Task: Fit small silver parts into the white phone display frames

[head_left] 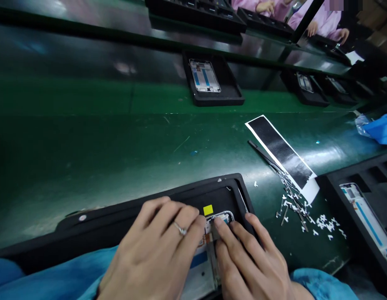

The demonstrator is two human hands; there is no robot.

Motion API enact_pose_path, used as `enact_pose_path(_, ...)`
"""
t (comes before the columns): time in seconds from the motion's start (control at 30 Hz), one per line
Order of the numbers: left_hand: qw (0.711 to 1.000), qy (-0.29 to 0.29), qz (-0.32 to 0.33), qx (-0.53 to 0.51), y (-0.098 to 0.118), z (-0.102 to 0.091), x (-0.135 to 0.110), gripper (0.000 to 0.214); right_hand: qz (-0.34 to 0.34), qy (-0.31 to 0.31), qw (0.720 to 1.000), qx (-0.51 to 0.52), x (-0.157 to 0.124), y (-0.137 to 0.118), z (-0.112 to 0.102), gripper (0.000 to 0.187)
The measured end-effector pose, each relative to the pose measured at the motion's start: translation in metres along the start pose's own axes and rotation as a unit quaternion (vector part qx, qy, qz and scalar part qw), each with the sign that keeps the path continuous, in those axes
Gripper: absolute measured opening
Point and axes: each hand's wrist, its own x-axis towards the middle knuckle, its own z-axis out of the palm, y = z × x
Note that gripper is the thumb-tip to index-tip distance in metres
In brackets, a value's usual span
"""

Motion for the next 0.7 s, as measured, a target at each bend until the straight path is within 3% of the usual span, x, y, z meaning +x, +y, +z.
enact_pose_path(0.13, 0.996, 0.001, -0.055, -0.07, -0.002, -0.001, 0.0, 0.024, 0.008, -0.005, 1.0, 0.003, 0.005, 0.0, -0.001, 0.025)
enact_pose_path(0.37, 0.996, 0.011, -0.065, -0.068, 0.002, 0.002, -0.008, 0.029, -0.035, -0.061, 0.997, -0.007, 0.004, 0.001, 0.002, 0.028)
enact_pose_path(0.57, 0.985, -0.074, -0.113, -0.107, -0.008, -0.01, -0.001, 0.031, -0.074, -0.078, 0.994, -0.036, 0.008, 0.001, 0.002, 0.026)
enact_pose_path(0.7, 0.99, -0.107, -0.078, -0.055, -0.016, -0.015, 0.005, 0.034, -0.083, -0.076, 0.993, -0.043, 0.01, 0.002, 0.0, 0.025)
